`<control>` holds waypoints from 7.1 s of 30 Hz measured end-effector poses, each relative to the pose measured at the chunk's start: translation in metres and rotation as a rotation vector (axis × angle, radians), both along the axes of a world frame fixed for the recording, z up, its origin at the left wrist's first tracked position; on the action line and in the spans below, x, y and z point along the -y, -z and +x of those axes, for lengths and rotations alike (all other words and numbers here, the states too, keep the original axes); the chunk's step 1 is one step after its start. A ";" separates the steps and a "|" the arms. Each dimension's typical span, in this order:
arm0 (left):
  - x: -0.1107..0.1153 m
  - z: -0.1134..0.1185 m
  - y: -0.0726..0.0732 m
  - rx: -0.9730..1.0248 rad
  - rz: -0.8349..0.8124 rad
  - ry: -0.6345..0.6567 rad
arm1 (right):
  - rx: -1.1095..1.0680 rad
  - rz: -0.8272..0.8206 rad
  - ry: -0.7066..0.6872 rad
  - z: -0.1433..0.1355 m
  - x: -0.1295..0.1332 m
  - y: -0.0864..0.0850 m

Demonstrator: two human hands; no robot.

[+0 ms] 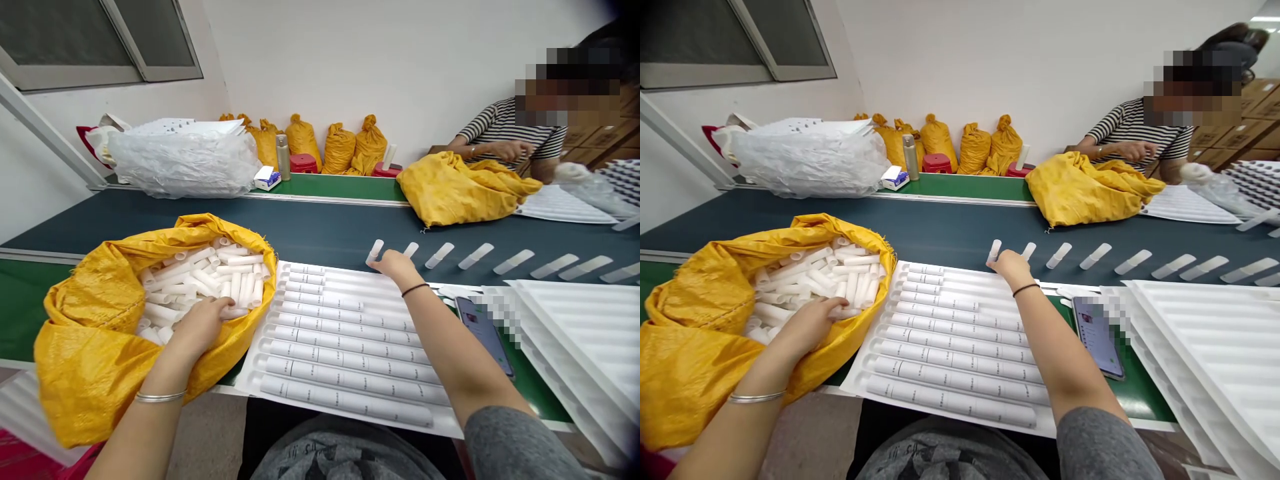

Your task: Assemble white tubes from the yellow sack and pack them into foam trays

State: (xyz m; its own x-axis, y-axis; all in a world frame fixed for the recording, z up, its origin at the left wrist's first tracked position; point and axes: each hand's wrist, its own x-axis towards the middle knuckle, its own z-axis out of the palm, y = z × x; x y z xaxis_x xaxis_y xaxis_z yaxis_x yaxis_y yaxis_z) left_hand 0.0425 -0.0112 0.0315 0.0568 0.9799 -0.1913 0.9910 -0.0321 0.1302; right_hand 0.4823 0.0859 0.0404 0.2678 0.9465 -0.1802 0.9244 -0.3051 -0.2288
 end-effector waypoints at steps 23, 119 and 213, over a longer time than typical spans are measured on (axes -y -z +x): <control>0.056 0.133 -0.029 1.983 0.002 -0.291 | -1.052 0.449 -0.633 -0.078 0.150 -0.026; 0.068 0.105 -0.041 1.106 0.117 0.105 | -0.812 0.570 -0.929 -0.088 0.152 -0.050; 0.053 0.105 -0.053 0.773 0.295 0.413 | -0.826 0.506 -0.898 -0.099 0.125 -0.039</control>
State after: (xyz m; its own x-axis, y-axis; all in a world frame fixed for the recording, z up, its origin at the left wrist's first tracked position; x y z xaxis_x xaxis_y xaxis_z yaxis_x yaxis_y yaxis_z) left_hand 0.1471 -0.0639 0.0841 0.4202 0.8566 0.2994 0.5345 -0.5003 0.6812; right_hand 0.3832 -0.0394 0.0796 -0.5014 0.7468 0.4370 0.2930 0.6218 -0.7263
